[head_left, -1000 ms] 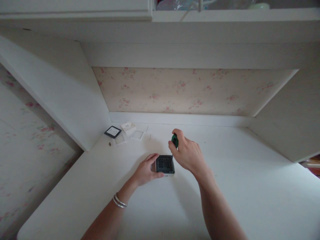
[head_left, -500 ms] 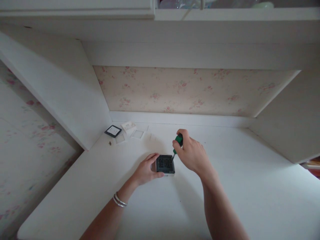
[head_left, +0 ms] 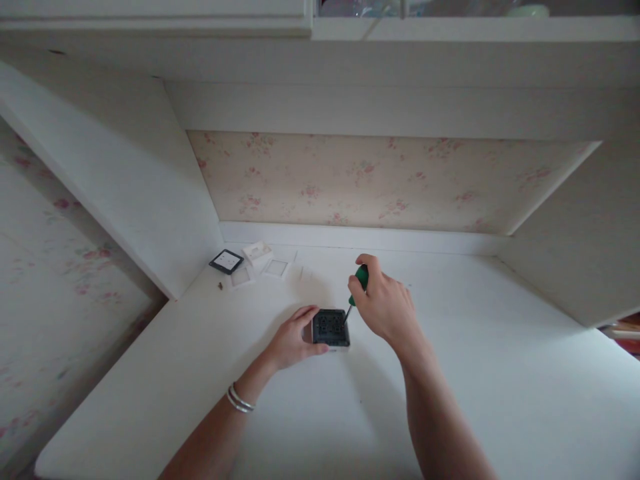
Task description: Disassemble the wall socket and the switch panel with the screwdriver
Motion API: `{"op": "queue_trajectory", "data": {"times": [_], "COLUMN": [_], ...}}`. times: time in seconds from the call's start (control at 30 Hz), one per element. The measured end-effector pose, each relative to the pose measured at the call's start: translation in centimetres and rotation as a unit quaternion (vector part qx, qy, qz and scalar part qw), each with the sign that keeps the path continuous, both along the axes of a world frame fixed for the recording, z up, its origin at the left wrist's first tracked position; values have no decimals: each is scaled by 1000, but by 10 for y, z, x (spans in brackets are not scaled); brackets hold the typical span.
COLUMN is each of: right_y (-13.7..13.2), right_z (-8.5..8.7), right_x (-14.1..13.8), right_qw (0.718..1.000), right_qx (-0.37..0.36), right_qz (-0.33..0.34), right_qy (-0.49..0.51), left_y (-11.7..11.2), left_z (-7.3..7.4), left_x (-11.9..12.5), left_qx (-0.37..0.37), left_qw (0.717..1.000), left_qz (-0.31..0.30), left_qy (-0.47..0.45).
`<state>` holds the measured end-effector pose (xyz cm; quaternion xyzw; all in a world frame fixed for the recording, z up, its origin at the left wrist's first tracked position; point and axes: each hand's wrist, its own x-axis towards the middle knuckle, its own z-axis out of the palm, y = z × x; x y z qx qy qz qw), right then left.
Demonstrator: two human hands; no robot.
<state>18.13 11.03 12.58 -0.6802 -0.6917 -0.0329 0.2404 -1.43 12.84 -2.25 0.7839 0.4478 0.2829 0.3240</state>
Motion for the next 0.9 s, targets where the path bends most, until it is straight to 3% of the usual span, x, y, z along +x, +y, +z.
{"op": "queue_trajectory", "data": {"times": [0.1, 0.23, 0.37, 0.63, 0.9], "right_y": [-1, 2, 4, 2, 6], "right_z": [0, -4, -5, -5, -8], "right_x": [-1, -5, -5, -4, -4], "right_qw": [1000, 999, 998, 1000, 998], "right_qx": [19, 27, 21, 23, 33], "right_qz": [11, -38, -46, 8, -57], "right_qy": [-4, -17, -23, -4, -14], "left_y": [0, 0, 0, -1, 0], "left_z": [0, -2, -3, 1, 0], "left_x": [0, 0, 0, 1, 1], "left_qx": [3, 2, 5, 7, 2], "left_qw": [1000, 1000, 1000, 1000, 1000], "left_qz": [-1, 4, 1, -6, -2], "left_qy": [-1, -3, -1, -7, -3]}}
